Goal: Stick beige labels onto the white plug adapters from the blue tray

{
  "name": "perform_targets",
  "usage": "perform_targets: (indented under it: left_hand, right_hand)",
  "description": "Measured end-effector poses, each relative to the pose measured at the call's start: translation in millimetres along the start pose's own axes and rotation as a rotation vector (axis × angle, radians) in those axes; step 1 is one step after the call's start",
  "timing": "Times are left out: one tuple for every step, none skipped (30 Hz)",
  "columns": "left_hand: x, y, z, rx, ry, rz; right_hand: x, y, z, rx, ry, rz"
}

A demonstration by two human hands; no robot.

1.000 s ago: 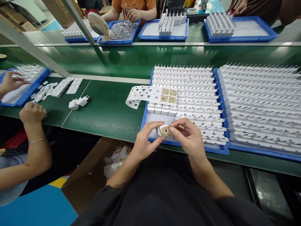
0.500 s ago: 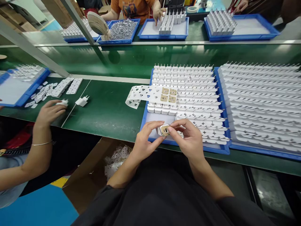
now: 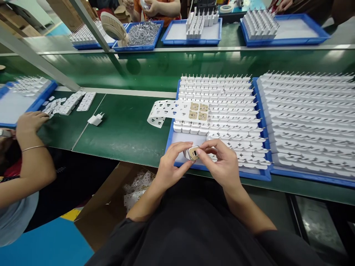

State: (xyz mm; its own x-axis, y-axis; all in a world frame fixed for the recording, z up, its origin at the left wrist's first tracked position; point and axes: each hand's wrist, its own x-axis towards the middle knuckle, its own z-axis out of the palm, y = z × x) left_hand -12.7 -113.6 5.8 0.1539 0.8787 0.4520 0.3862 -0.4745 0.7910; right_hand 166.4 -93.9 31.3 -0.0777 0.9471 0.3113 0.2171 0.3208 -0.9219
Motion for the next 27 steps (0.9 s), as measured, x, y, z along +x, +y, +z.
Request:
perform_targets:
  left_hand:
    - [0.1,0.0,0.1,0.003,0.001,0.004]
    - [0.3,-0.1,0.1,0.006,0.003,0.008]
    - [0.4,-0.2,0.2,0.011,0.005,0.014]
    - [0.5,-0.5,0.4,0.017,0.010,0.022]
    - [0.6,-0.8,0.6,0.025,0.017,0.031]
    - [0.5,-1.4,0.9,0.033,0.025,0.038]
    - [0.3,-2.2,1.3,0.036,0.036,0.041]
    - [-0.2,-3.3,2.0,0.033,0.051,0.038]
    - [-1.0,-4.6,2.8,0.025,0.068,0.029]
    - [-2.1,-6.3,3.9,0.011,0.084,0.015]
    - [-3.4,-8.1,5.2,-0.012,0.097,0.000]
    - [-4.9,-10.0,6.7,-0.041,0.108,-0.016]
    - [-6.5,-11.7,8.3,-0.073,0.120,-0.028]
    - [-8.1,-13.0,9.9,-0.107,0.132,-0.040]
    - [-9.6,-14.0,11.4,-0.140,0.148,-0.054]
    - [-10.9,-14.6,12.7,-0.169,0.169,-0.069]
    - [-11.8,-14.9,14.0,-0.188,0.188,-0.082]
    - [-12.1,-15.2,15.1,-0.199,0.202,-0.094]
    - [-11.9,-15.8,16.3,-0.201,0.211,-0.097]
    - [-10.9,-16.8,17.5,-0.196,0.210,-0.090]
    - [-9.3,-18.0,18.9,-0.182,0.214,-0.069]
    - [-7.2,-19.2,20.5,-0.158,0.221,-0.034]
    - [-4.7,-20.3,22.4,-0.133,0.228,0.012]
    - [-2.2,-21.0,24.3,-0.110,0.237,0.064]
    - [0.0,-21.4,26.3,-0.093,0.245,0.116]
    - [1.8,-21.6,28.2,-0.084,0.250,0.161]
    - [2.9,-21.9,30.0,-0.083,0.253,0.197]
  right_hand:
    - [0.0,-0.4,0.2,-0.022,-0.001,-0.011]
    - [0.0,-1.0,0.7,-0.051,0.000,-0.025]
    - [-0.1,-1.8,1.4,-0.089,0.005,-0.049]
    - [-0.1,-2.7,2.2,-0.136,0.012,-0.081]
    - [0.0,-3.6,3.1,-0.188,0.021,-0.120]
    - [0.3,-4.3,3.8,-0.241,0.031,-0.160]
    - [0.9,-4.8,4.4,-0.288,0.043,-0.194]
    - [1.8,-4.8,4.6,-0.322,0.058,-0.214]
    - [3.0,-4.4,4.5,-0.332,0.068,-0.215]
    - [4.4,-3.3,4.2,-0.310,0.062,-0.193]
    - [5.9,-1.8,3.5,-0.252,0.033,-0.149]
    - [7.3,0.2,2.8,-0.163,-0.013,-0.086]
    - [8.4,2.2,2.0,-0.048,-0.073,-0.012]
    - [9.0,4.1,1.4,0.080,-0.136,0.062]
    - [9.1,5.5,0.9,0.202,-0.192,0.128]
    - [8.7,6.2,0.6,0.301,-0.232,0.182]
    - [7.9,6.2,0.5,0.369,-0.257,0.219]
    - [7.1,5.6,0.8,0.401,-0.271,0.240]
    - [6.4,4.6,1.5,0.395,-0.271,0.251]
    - [6.2,3.6,2.5,0.363,-0.257,0.253]
    - [6.4,2.6,3.8,0.328,-0.236,0.246]
    - [7.1,1.7,5.3,0.308,-0.210,0.242]
    - [8.0,0.9,6.8,0.305,-0.183,0.240]
    - [9.0,0.2,8.3,0.321,-0.156,0.241]
    - [9.7,-0.4,9.7,0.352,-0.131,0.243]
    - [10.3,-0.8,11.0,0.390,-0.106,0.243]
    - [10.6,-1.0,12.2,0.427,-0.084,0.241]
